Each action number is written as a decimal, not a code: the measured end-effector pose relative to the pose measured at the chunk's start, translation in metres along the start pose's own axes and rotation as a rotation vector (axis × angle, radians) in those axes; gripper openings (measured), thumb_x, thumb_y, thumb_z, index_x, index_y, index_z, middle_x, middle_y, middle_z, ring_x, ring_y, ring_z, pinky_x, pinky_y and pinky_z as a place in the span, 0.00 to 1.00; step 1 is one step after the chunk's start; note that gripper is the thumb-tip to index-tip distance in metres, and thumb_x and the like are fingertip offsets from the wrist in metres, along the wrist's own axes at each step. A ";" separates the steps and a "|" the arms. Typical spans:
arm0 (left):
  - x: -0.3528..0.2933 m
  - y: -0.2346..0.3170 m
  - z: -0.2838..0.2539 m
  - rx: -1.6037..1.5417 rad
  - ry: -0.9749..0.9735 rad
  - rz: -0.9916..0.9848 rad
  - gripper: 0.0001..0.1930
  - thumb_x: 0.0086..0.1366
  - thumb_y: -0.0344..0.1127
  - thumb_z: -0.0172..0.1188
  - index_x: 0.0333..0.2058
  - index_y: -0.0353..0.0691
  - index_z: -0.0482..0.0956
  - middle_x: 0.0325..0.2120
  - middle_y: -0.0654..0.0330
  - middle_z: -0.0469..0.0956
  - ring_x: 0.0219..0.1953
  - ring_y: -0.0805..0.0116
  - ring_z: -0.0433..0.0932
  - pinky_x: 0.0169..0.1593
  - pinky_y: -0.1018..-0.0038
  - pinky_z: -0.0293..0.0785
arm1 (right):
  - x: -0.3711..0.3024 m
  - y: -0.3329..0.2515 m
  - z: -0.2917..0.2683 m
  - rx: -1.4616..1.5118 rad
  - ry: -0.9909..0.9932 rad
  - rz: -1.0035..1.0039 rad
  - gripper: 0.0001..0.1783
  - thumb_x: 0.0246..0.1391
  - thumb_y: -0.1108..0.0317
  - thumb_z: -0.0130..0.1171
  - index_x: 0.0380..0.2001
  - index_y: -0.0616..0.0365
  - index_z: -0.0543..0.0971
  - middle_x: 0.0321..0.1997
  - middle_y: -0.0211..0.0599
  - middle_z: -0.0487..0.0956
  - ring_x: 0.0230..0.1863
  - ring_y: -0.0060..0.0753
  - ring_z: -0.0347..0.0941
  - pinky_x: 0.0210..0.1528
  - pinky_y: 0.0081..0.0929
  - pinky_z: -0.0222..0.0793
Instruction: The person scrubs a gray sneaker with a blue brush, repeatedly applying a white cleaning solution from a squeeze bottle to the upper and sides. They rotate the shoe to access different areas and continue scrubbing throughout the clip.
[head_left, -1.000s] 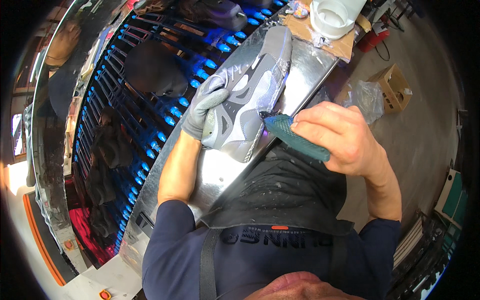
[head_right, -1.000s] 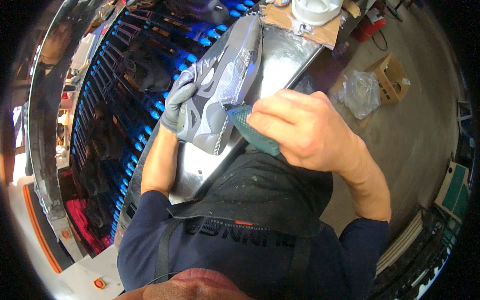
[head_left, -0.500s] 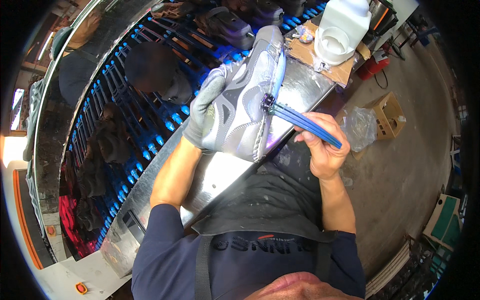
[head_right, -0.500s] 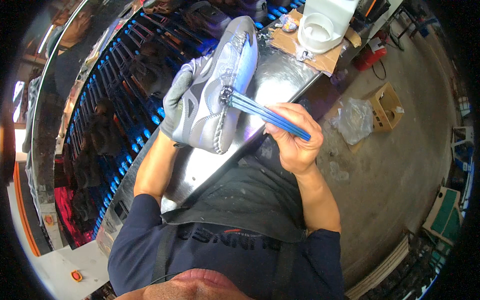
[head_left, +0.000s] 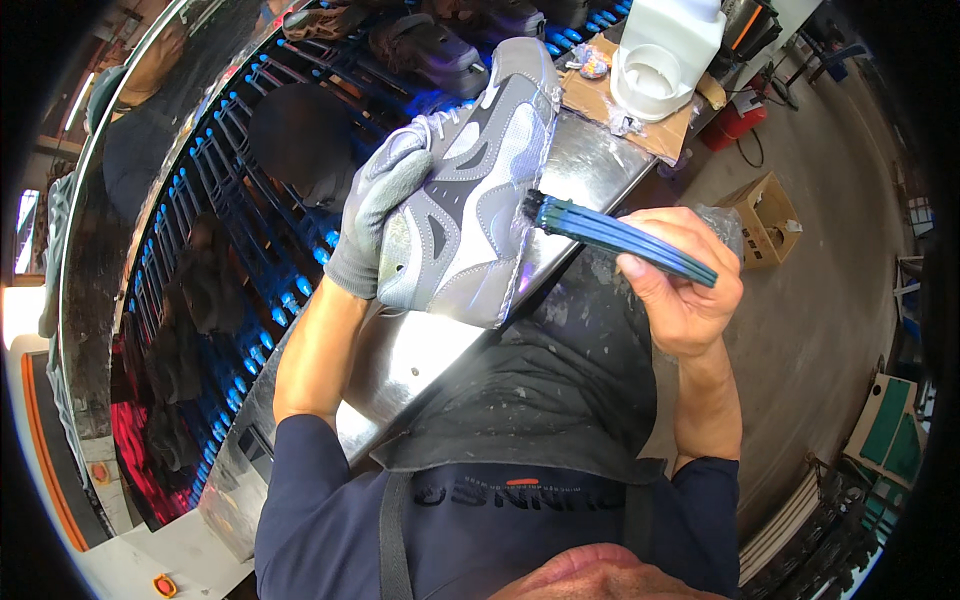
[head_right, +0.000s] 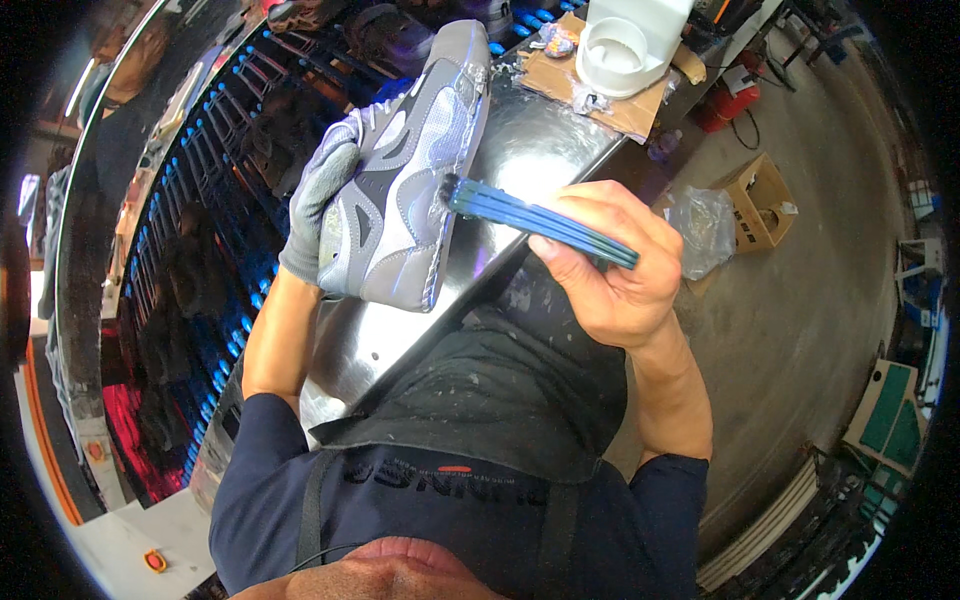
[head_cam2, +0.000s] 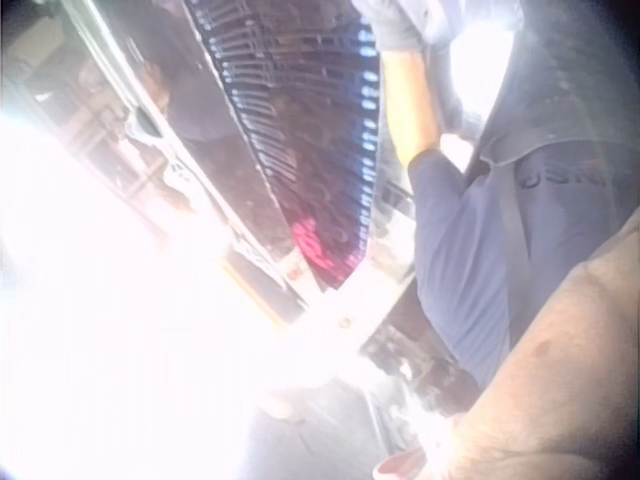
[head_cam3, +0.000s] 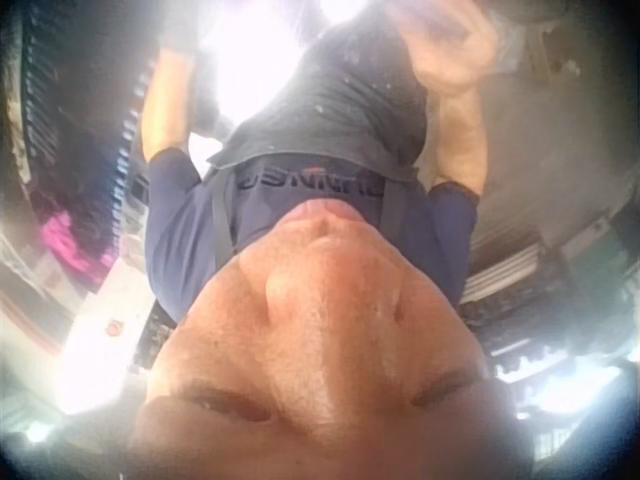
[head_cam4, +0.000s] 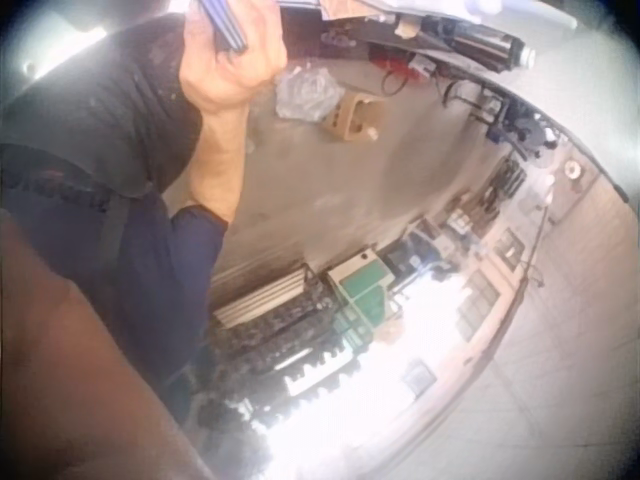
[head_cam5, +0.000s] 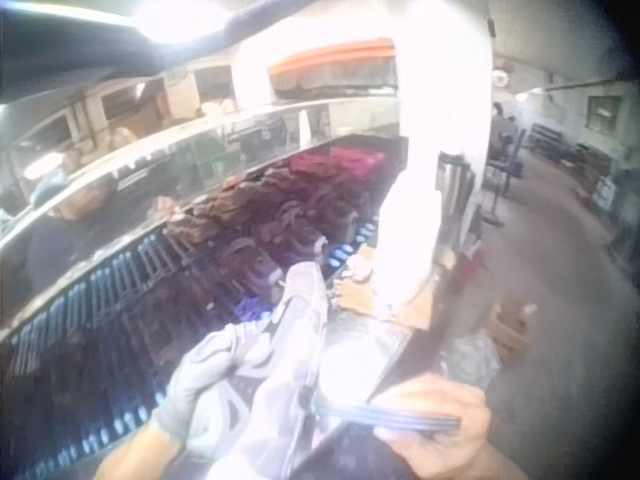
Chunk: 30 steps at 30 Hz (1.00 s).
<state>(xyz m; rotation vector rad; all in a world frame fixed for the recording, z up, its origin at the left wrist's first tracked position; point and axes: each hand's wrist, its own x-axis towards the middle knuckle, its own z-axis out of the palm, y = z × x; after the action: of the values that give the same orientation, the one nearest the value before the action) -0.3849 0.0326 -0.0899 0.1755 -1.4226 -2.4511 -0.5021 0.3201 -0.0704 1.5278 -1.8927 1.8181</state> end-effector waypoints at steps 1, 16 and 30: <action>0.001 0.001 0.000 0.020 0.001 -0.005 0.23 0.73 0.32 0.58 0.64 0.33 0.73 0.59 0.53 0.79 0.61 0.63 0.78 0.68 0.66 0.72 | 0.000 0.002 0.001 0.003 -0.010 -0.009 0.12 0.54 0.80 0.72 0.43 0.68 0.85 0.40 0.48 0.86 0.37 0.36 0.84 0.39 0.27 0.79; -0.001 0.013 0.007 0.201 0.039 0.056 0.18 0.72 0.31 0.60 0.58 0.31 0.78 0.56 0.56 0.81 0.58 0.67 0.79 0.65 0.69 0.72 | 0.026 -0.009 -0.010 -0.214 -0.246 -0.318 0.18 0.42 0.78 0.74 0.41 0.66 0.85 0.37 0.46 0.85 0.34 0.43 0.85 0.35 0.31 0.80; 0.010 0.007 0.008 0.163 0.080 0.101 0.18 0.73 0.35 0.62 0.57 0.34 0.79 0.51 0.55 0.84 0.50 0.68 0.85 0.57 0.73 0.81 | 0.041 -0.016 -0.035 -0.039 -0.392 -0.188 0.15 0.50 0.74 0.74 0.40 0.68 0.84 0.38 0.49 0.85 0.37 0.44 0.85 0.39 0.32 0.81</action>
<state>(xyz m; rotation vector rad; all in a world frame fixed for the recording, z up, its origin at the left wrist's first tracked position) -0.3947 0.0328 -0.0792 0.2284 -1.5572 -2.2229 -0.5300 0.3289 -0.0226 2.0906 -1.8357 1.4778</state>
